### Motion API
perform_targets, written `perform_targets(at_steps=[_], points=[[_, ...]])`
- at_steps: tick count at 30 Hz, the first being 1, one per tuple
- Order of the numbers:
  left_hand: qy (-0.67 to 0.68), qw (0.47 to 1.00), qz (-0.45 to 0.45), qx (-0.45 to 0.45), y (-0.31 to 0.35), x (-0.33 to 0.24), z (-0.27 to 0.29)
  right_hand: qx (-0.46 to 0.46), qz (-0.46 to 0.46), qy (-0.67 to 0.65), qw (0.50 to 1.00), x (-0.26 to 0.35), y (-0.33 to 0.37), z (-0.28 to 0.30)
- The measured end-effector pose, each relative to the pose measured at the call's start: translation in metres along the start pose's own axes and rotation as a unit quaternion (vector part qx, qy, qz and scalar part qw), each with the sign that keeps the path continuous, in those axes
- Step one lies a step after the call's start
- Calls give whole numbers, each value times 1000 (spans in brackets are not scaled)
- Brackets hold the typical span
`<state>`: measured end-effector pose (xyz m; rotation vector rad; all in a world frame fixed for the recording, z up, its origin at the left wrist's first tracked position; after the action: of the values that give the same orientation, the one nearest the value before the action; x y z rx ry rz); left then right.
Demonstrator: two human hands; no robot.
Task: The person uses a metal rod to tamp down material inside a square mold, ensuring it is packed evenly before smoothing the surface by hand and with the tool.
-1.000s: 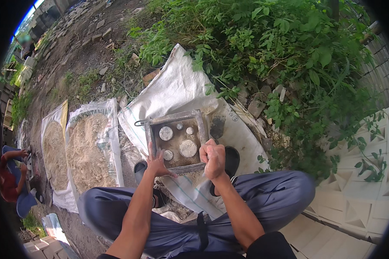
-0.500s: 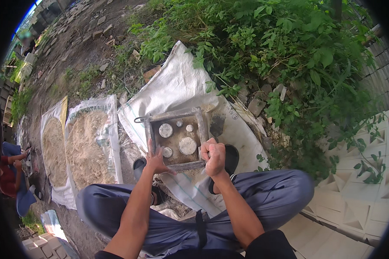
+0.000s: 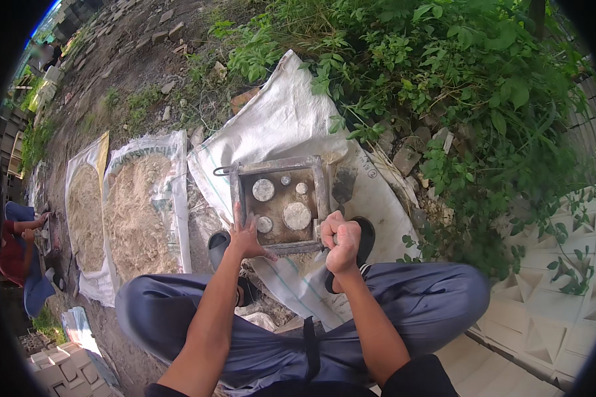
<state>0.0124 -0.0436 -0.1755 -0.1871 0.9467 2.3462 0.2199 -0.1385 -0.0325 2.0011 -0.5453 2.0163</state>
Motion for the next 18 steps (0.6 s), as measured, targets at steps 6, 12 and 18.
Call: perform_targets(at_steps=[6,12,18], points=[[6,1000,18,2,4,6,-5,-4,-27,-53,998,34,-4,-13],[-5,1000,18,10,1,11,-14,34,-18,4,999,5,-9,-15],[2,1000,-5,-11,-2,5,-11,29,-12,-4,1000,1,-3,-10]])
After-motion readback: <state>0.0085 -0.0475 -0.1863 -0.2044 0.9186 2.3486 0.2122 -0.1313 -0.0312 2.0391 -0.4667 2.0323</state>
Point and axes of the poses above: each hand's wrist, its own y-axis away from the middle knuckle, its own z-axis out of the back of the hand, x = y × z, the point moved 2 cm from there along -y, towards the middle knuckle, and after that the axes turned 8 degrees about -z, right-handed, at the moved point
